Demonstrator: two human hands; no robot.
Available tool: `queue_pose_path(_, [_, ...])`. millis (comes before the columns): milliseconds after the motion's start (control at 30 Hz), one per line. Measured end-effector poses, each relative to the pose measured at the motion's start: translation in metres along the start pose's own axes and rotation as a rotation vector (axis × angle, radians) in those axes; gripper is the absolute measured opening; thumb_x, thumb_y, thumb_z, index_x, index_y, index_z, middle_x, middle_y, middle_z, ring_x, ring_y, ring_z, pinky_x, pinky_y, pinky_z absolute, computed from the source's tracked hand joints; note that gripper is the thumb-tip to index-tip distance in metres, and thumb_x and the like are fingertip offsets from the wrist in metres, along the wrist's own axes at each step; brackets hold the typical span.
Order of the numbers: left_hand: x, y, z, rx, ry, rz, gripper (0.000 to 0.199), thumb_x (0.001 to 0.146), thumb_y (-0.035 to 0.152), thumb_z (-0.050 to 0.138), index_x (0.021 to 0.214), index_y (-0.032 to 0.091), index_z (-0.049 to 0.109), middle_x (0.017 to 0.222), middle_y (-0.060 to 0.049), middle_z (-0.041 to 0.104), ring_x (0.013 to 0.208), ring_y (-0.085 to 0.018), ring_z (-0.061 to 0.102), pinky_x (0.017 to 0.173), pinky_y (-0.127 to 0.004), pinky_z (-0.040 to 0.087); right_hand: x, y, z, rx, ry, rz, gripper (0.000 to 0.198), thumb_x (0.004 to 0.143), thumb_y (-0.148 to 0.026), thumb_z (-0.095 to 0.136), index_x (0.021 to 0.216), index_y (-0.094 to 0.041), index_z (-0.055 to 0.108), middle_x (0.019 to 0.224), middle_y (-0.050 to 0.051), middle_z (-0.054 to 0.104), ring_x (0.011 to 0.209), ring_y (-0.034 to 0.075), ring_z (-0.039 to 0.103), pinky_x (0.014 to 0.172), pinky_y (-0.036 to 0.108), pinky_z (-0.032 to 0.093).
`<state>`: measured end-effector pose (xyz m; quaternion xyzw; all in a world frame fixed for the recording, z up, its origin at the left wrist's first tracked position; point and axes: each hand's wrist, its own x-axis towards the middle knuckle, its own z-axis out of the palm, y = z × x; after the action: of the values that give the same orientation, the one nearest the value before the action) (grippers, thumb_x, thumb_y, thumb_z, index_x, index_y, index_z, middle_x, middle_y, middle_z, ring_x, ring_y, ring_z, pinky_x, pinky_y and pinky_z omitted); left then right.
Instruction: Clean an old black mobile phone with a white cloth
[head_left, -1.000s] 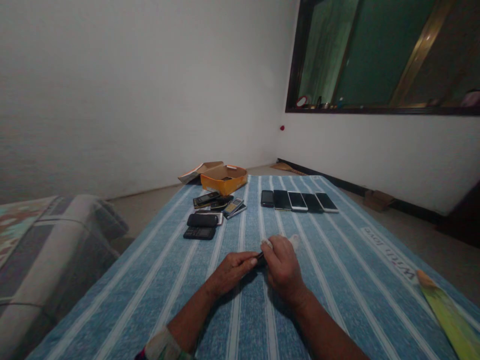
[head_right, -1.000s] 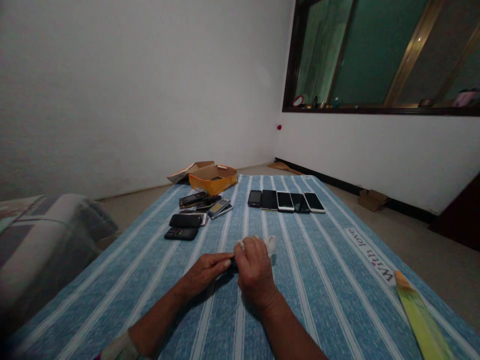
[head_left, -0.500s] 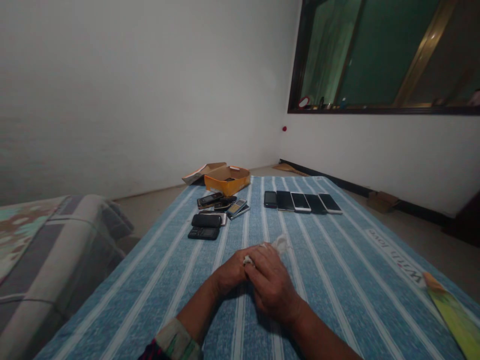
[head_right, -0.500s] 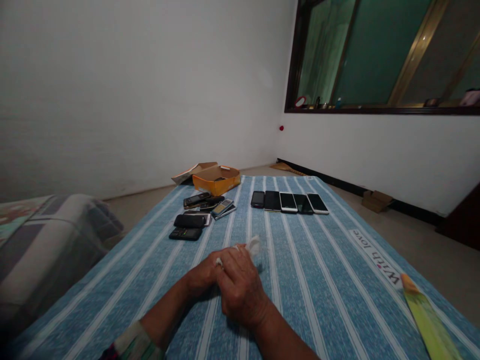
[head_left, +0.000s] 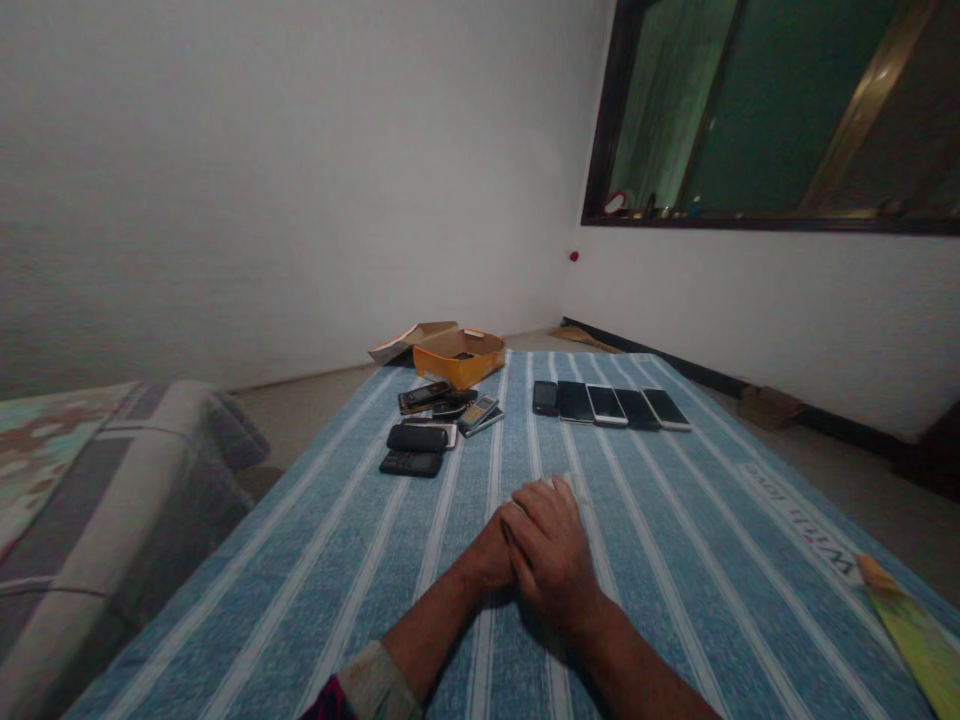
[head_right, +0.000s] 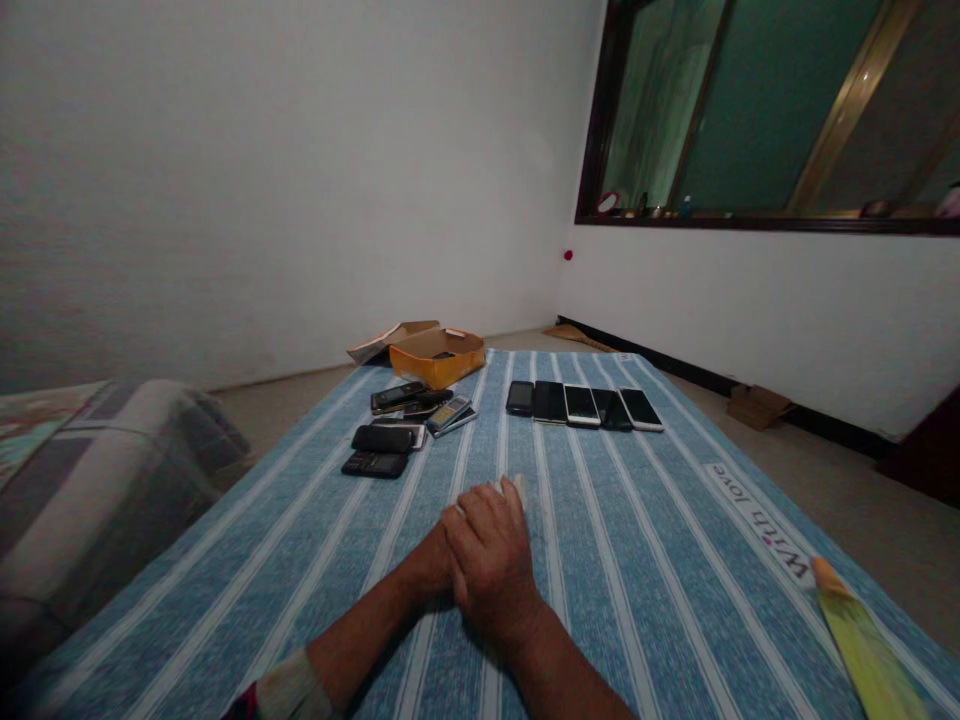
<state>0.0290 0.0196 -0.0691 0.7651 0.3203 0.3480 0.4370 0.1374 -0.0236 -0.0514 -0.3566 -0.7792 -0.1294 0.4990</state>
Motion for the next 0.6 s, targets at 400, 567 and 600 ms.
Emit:
queue_pose_path(400, [0.004,0.005,-0.003,0.075,-0.043,0.100,0.016,0.080,0.020,0.052,0.073,0.016,0.066,0.074,-0.006,0.063,0.072,-0.018,0.056,0.072,-0.028,0.050,0.002,0.004,-0.002,-0.011,0.026,0.108,0.021,0.092,-0.013,0.041,0.101,-0.017,0.060,0.106,0.014,0.056,0.108,0.028,0.050,0.093,0.052,0.047])
queue_pose_path(567, [0.003,0.011,-0.003,0.063,-0.020,0.100,0.020,0.079,0.022,0.051,0.069,0.015,0.066,0.068,-0.004,0.062,0.066,-0.018,0.053,0.070,-0.031,0.050,0.009,0.005,-0.008,0.168,0.035,0.189,0.022,0.095,-0.017,0.039,0.089,-0.019,0.060,0.087,0.007,0.058,0.086,0.021,0.053,0.081,0.039,0.048])
queue_pose_path(600, [0.003,0.012,-0.002,0.049,-0.007,0.092,0.018,0.079,0.022,0.052,0.072,0.015,0.067,0.070,-0.005,0.064,0.068,-0.018,0.053,0.070,-0.030,0.049,0.010,0.005,-0.009,0.209,0.038,0.223,0.023,0.095,-0.017,0.039,0.087,-0.019,0.060,0.084,0.006,0.058,0.084,0.020,0.053,0.079,0.037,0.048])
